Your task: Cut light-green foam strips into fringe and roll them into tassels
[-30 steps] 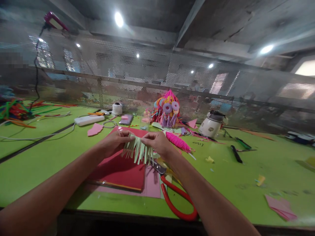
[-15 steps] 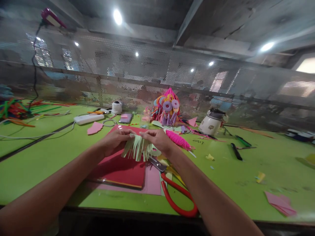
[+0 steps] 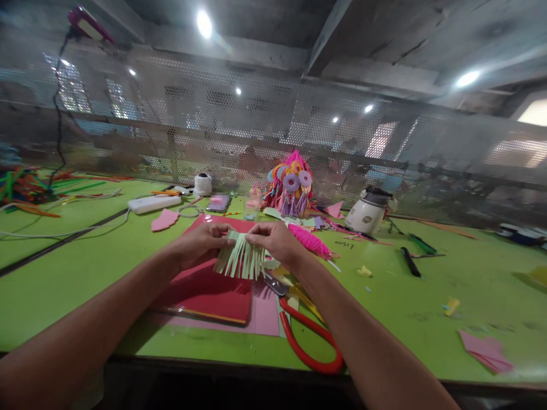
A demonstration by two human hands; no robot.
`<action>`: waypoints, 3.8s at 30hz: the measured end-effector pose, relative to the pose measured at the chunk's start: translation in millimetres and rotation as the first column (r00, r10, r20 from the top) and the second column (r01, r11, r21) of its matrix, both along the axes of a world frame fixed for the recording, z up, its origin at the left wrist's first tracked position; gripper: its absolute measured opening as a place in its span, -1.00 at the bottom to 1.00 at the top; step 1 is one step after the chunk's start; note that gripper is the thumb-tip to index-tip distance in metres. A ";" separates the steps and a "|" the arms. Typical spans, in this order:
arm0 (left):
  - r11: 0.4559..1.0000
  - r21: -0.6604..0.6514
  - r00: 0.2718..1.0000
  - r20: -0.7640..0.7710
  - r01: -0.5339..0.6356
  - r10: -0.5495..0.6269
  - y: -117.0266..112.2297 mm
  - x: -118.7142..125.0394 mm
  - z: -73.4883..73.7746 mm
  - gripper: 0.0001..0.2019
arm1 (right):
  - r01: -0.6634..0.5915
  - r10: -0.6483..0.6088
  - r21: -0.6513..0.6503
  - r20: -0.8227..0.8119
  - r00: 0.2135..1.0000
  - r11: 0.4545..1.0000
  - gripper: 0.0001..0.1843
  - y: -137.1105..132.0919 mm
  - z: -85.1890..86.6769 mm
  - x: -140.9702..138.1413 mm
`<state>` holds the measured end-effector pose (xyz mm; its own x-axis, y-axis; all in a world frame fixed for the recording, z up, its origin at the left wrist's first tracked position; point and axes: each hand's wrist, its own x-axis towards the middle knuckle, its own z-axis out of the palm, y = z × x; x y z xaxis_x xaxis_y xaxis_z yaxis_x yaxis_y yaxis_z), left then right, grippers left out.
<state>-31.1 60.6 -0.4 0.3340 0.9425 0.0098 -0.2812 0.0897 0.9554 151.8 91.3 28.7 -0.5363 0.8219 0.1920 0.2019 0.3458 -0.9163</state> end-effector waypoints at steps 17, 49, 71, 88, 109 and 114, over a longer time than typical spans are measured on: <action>0.999 0.020 0.999 0.020 0.041 -0.042 -4.3 1.5 3.5 -0.90 | -0.032 0.032 0.004 0.026 0.999 0.999 -0.79 -4.6 3.6 -1.3; 1.000 -0.015 0.984 -0.179 -0.006 0.003 -8.4 8.7 3.9 -0.87 | -0.049 0.049 -0.079 0.007 0.999 0.996 -0.83 -5.3 4.7 0.1; 0.998 0.036 0.971 -0.238 0.047 -0.037 -6.0 5.6 1.2 -0.92 | -0.062 0.064 -0.063 0.040 0.997 0.996 -0.79 -8.6 6.8 0.4; 0.998 -0.011 0.981 -0.181 0.069 -0.070 -9.6 7.7 1.8 -0.83 | -0.054 0.051 0.024 0.100 0.994 0.998 -0.80 -9.1 7.1 -2.5; 0.999 0.028 0.991 -0.124 -0.037 0.040 -5.7 6.8 0.4 -0.84 | -0.060 0.056 0.034 0.109 0.992 0.998 -0.74 -5.8 3.3 -3.1; 0.997 0.019 0.992 -0.098 -0.072 0.074 -4.7 7.3 -0.2 -0.81 | -0.038 0.031 0.072 0.091 0.995 0.997 -0.75 -2.4 -0.5 -2.0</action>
